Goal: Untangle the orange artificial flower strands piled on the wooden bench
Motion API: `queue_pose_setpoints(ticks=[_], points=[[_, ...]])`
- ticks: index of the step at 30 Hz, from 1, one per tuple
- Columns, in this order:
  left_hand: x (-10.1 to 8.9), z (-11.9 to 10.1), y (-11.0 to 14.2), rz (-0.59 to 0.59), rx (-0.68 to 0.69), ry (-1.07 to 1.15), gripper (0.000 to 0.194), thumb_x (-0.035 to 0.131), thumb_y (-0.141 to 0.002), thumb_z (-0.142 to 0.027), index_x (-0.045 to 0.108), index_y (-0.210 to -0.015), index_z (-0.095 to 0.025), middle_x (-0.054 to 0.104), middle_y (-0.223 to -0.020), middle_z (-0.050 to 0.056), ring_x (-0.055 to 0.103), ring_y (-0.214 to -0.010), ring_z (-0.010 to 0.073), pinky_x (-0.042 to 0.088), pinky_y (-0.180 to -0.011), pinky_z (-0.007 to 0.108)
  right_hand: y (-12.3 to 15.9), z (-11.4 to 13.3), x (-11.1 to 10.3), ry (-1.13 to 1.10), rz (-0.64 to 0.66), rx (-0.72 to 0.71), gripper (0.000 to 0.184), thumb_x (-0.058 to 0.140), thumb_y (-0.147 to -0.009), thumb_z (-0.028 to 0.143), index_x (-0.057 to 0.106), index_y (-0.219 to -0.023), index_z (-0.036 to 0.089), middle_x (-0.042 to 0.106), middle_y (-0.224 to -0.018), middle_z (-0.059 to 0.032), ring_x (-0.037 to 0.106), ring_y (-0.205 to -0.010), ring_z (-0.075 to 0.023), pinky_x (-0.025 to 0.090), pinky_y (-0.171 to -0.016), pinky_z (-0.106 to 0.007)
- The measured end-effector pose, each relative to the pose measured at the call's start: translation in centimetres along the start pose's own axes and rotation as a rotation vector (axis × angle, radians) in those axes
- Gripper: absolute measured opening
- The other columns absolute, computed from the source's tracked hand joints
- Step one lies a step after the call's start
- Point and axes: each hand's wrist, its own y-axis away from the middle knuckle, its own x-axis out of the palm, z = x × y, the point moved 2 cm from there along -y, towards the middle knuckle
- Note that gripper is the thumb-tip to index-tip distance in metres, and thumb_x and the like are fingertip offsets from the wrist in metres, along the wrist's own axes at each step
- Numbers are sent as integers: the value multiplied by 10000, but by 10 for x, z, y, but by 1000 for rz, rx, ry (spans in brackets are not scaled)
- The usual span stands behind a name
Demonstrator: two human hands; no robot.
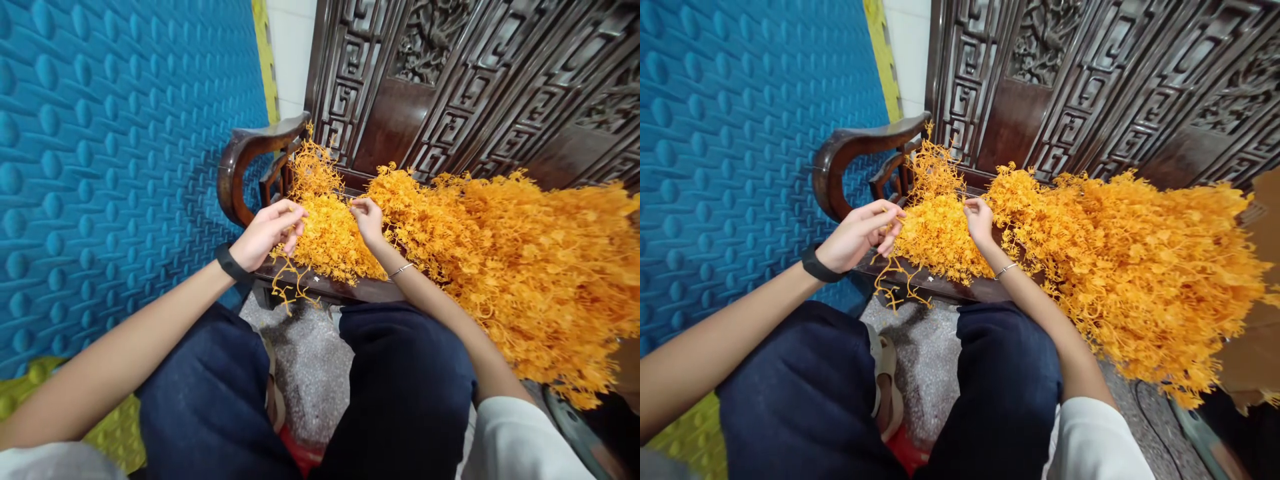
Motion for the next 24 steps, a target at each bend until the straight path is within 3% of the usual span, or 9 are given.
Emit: queue_pose_setpoints(ticks=[2,7,11,14,17,20,24], points=[[1,0,1,13,-5,6,113,535,-857,-270,520,-849,-158,524,-631,-44,445,-368,36,392,-387,186,-4,1,2,49,42,-32,149,545,-684,176,576,-826,142,644,-968,-101,601,-875,-169,460,-902,-365],[-2,-1,2,21,-1,0,112,497,-877,-258,536,-868,-153,535,-660,-36,471,-361,44,409,-387,197,2,14,9,193,308,-128,449,551,-695,145,593,-1142,147,552,-1296,-144,592,-1058,-227,437,-959,-422],[-5,-2,1,25,9,-6,137,520,-858,-260,579,-873,-136,557,-686,-18,487,-368,50,438,-403,211,13,27,13,274,450,-238,452,616,-710,231,607,-1162,217,446,-1424,-101,422,-1305,-267,339,-1061,-484],[-4,-3,1,25,16,8,146,535,-848,-276,580,-845,-137,564,-690,-15,491,-378,52,443,-409,212,22,39,14,234,474,-222,467,678,-691,339,615,-1142,236,436,-1434,-86,369,-1345,-271,324,-1073,-491],[-3,-3,1,17,35,24,134,522,-855,-268,559,-833,-141,564,-697,-19,499,-380,55,447,-415,218,35,57,15,-2,549,-130,399,600,-768,466,634,-1082,223,500,-1372,-96,535,-1186,-231,419,-996,-433],[-2,-3,0,-12,50,18,122,527,-852,-259,541,-832,-140,569,-709,-20,503,-384,52,445,-419,214,52,79,19,-223,729,-14,392,528,-820,512,637,-1042,208,645,-1135,-87,632,-963,-170,494,-874,-364],[-1,-3,0,-40,72,-18,156,576,-830,-294,510,-816,-153,569,-723,-28,520,-416,46,433,-426,195,69,98,25,-227,819,12,366,759,-652,352,635,-960,197,669,-864,-13,622,-833,-126,491,-836,-311]])
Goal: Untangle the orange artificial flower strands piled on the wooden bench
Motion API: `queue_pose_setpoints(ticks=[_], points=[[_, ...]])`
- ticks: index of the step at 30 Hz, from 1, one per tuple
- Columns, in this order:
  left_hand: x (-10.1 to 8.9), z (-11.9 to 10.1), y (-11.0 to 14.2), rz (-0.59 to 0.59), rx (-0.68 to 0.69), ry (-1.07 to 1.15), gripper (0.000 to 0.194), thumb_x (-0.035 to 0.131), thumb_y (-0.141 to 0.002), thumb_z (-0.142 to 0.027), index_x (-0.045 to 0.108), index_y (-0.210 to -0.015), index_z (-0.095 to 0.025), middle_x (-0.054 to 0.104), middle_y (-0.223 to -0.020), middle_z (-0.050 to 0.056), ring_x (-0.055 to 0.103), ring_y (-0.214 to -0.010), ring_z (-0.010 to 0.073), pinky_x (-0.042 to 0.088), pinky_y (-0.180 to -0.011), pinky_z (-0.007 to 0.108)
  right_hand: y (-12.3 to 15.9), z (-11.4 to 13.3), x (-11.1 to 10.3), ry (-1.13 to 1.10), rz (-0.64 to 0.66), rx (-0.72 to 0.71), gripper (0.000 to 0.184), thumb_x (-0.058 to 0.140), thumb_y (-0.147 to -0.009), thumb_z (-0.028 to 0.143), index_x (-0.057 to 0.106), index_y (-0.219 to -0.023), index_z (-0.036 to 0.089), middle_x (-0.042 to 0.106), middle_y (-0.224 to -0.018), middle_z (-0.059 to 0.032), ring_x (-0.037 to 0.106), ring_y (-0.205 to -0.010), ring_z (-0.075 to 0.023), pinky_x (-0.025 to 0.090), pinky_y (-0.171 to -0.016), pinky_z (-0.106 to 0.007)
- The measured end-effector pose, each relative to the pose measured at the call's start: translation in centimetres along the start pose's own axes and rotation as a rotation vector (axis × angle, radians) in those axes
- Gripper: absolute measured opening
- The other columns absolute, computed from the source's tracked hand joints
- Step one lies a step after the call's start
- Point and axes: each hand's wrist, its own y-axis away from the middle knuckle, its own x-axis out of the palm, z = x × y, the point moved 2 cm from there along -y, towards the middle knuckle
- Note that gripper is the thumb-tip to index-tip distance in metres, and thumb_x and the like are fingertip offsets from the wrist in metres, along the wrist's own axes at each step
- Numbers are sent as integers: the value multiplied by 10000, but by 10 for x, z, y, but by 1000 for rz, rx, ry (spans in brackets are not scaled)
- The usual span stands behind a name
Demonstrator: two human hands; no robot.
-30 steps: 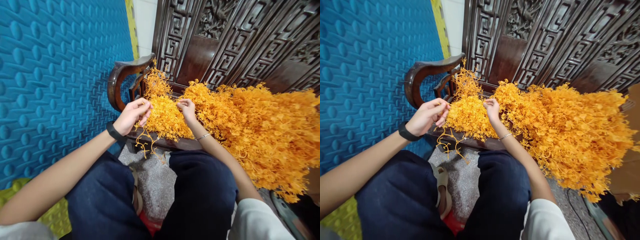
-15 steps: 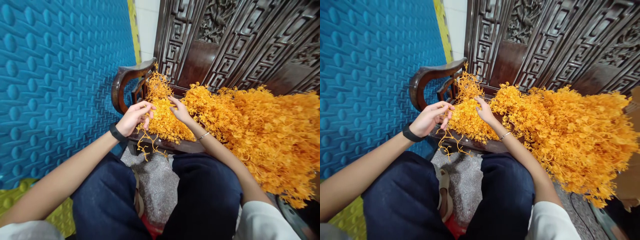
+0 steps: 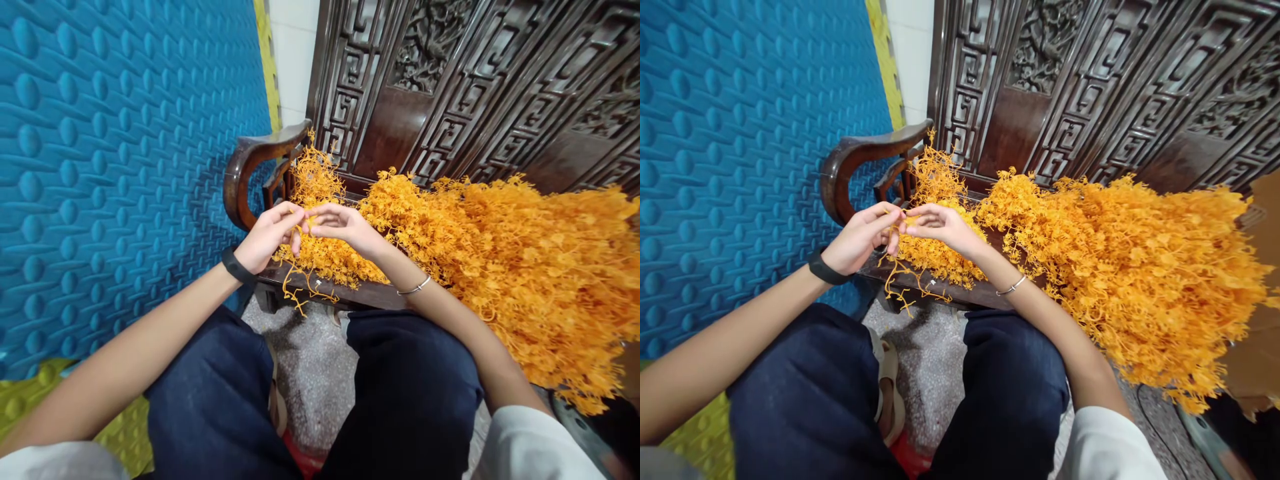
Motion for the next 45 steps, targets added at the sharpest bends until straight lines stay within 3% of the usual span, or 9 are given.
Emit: queue_pose_setpoints(ticks=[6,12,15,26,32,35,39,45], points=[[1,-2,4,40,7,-37,238,651,-778,-344,497,-818,-167,562,-666,-46,505,-427,41,394,-434,179,-2,3,4,17,-54,-10,258,750,-648,365,594,-722,174,627,-748,7,565,-712,-103,474,-739,-295],[4,-4,7,118,-20,-4,204,638,-787,-327,525,-749,-161,488,-570,-51,426,-417,41,366,-429,188,-6,-5,-1,-30,-67,14,246,731,-657,363,572,-701,181,632,-680,8,563,-647,-106,478,-699,-298],[9,-4,6,104,-38,18,168,623,-795,-286,525,-736,-162,461,-564,-50,396,-414,39,331,-409,185,-8,-8,-2,-63,-124,26,223,719,-662,331,561,-692,177,638,-652,0,571,-616,-112,478,-667,-301],[24,-4,-7,-73,-22,141,196,585,-796,-199,455,-656,-156,349,-508,-74,252,-389,12,181,-391,159,-16,2,5,-24,-457,49,114,615,-701,170,513,-650,175,587,-599,4,538,-571,-105,428,-624,-278],[24,-18,15,-100,12,155,162,580,-792,-215,487,-671,-159,295,-455,-87,231,-376,21,183,-387,167,-16,-22,-47,-103,-949,41,135,498,-716,110,434,-627,189,501,-596,44,493,-545,-75,388,-585,-229],[20,-21,23,-71,21,118,132,596,-784,-227,513,-702,-166,377,-482,-71,323,-388,34,260,-401,182,-11,-38,-63,-30,-926,27,64,573,-708,165,533,-658,171,473,-581,54,441,-544,-69,342,-557,-221],[13,-16,19,-43,8,75,120,628,-766,-247,537,-749,-170,481,-550,-51,433,-432,58,376,-450,212,-10,-50,-63,58,-822,52,59,646,-675,216,625,-690,162,393,-500,77,360,-510,-68,309,-531,-224],[8,-15,14,-59,26,52,144,611,-775,-285,566,-799,-150,559,-622,-24,554,-531,83,470,-557,222,-18,-61,-58,-45,-857,241,73,580,-646,103,608,-699,144,537,-586,37,468,-547,-75,384,-568,-229]])
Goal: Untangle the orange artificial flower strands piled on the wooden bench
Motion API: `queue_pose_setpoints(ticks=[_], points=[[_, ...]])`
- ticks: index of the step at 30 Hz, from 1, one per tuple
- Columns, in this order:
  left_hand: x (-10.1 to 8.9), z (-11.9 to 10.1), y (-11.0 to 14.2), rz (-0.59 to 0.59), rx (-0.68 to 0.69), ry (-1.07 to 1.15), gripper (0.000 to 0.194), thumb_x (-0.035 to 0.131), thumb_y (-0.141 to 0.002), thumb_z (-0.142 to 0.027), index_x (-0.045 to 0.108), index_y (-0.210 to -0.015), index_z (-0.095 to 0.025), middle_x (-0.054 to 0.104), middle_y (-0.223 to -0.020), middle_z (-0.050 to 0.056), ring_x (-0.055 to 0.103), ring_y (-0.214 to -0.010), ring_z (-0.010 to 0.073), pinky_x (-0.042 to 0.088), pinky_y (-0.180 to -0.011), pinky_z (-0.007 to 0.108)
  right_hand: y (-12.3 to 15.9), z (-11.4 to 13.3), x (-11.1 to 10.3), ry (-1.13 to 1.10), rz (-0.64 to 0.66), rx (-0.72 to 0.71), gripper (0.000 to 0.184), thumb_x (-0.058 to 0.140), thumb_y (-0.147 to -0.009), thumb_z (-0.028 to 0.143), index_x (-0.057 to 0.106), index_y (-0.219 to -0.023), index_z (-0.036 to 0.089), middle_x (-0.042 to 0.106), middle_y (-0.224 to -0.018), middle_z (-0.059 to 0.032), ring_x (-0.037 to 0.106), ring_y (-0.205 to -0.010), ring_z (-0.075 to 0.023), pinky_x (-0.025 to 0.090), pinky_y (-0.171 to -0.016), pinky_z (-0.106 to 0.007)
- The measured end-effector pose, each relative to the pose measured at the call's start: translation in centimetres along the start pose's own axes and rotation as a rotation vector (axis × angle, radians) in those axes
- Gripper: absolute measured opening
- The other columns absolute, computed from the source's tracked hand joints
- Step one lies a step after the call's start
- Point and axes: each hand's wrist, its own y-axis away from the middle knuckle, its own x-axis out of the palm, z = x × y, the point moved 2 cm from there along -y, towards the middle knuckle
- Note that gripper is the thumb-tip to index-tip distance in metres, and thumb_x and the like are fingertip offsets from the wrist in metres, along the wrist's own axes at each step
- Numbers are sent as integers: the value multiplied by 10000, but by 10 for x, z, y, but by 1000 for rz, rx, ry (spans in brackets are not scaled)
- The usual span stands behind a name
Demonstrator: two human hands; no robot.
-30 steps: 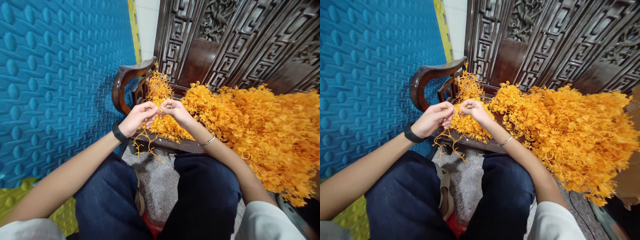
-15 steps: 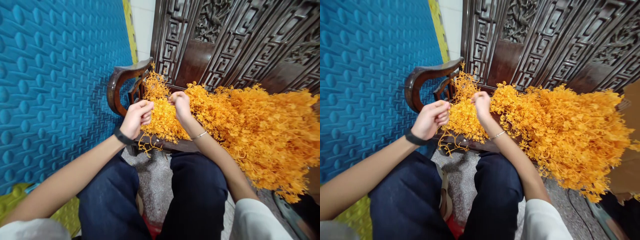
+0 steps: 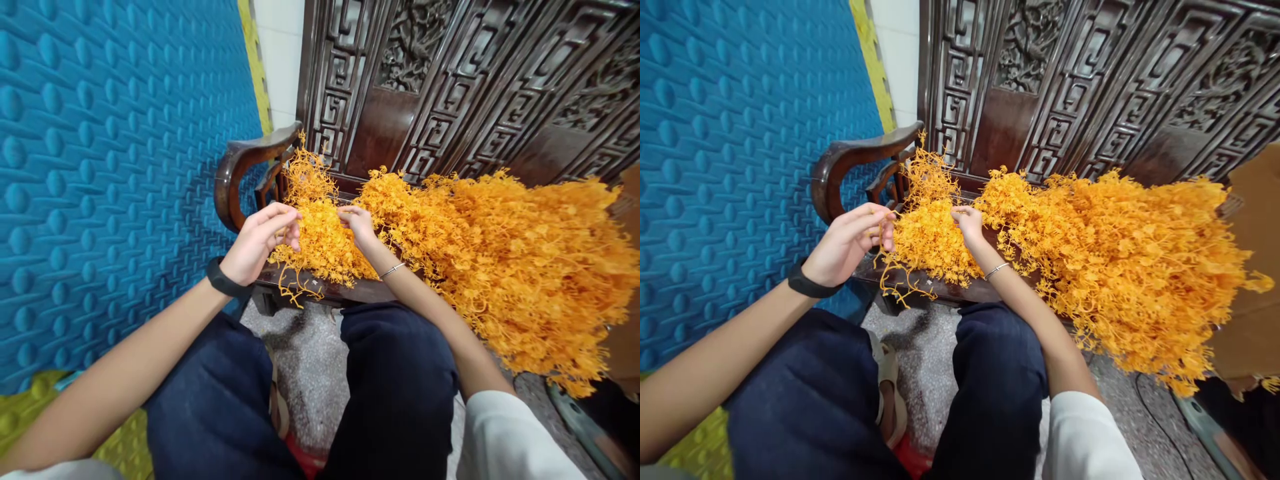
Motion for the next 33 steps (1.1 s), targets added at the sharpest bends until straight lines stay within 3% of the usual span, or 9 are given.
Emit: queue_pose_setpoints(ticks=[4,10,13,15,19,24,26,29,33], points=[[2,-4,1,27,-18,4,282,544,-807,-421,574,-843,-143,613,-673,6,628,-615,126,525,-668,276,-7,-4,5,-26,61,-11,232,573,-634,114,625,-857,150,591,-682,15,552,-662,-101,446,-695,-264],[3,-6,2,49,-47,24,466,436,-830,-575,578,-928,-143,687,-808,64,688,-855,218,533,-827,368,-8,-4,9,-17,384,-139,610,602,-644,179,517,-1242,260,649,-1091,-44,579,-1023,-169,435,-944,-377],[3,-6,2,58,-39,49,511,421,-833,-599,567,-1002,-140,701,-922,95,667,-967,245,509,-884,402,-4,-1,9,-48,433,-124,653,609,-653,166,478,-1282,282,583,-1255,-54,559,-1101,-176,428,-981,-385],[4,-5,2,79,-30,61,533,416,-833,-607,559,-1049,-142,695,-1011,113,637,-1046,259,486,-922,422,4,6,9,-93,504,-132,563,633,-676,190,522,-1222,271,555,-1297,-55,556,-1122,-181,441,-976,-383],[6,-4,3,126,11,68,545,424,-835,-590,538,-1133,-148,644,-1187,126,559,-1175,270,400,-1019,448,36,24,14,-91,864,-120,343,643,-756,350,602,-1071,220,590,-1229,-72,575,-1097,-198,501,-903,-377],[9,-4,5,176,97,57,561,420,-847,-568,482,-1247,-179,532,-1359,102,416,-1315,274,296,-1098,468,81,38,30,160,1266,-147,542,743,-681,332,557,-1171,190,575,-1230,-88,559,-1113,-197,485,-946,-361],[10,-5,5,191,129,47,574,421,-848,-572,465,-1280,-197,502,-1389,82,374,-1344,277,267,-1116,460,92,42,37,208,1280,-226,497,731,-694,333,574,-1130,152,612,-1141,-87,581,-1037,-179,481,-940,-351],[10,-6,6,185,173,18,609,412,-851,-587,408,-1350,-238,478,-1412,54,362,-1350,284,250,-1123,447,97,47,43,223,1170,-358,310,636,-787,366,610,-980,125,646,-976,-62,594,-904,-146,499,-853,-319],[6,-11,6,66,215,-42,633,374,-869,-602,276,-1425,-317,555,-1331,33,502,-1237,258,336,-1061,424,97,56,41,151,1111,-369,269,557,-841,405,596,-911,149,668,-894,-50,627,-853,-134,510,-784,-288]])
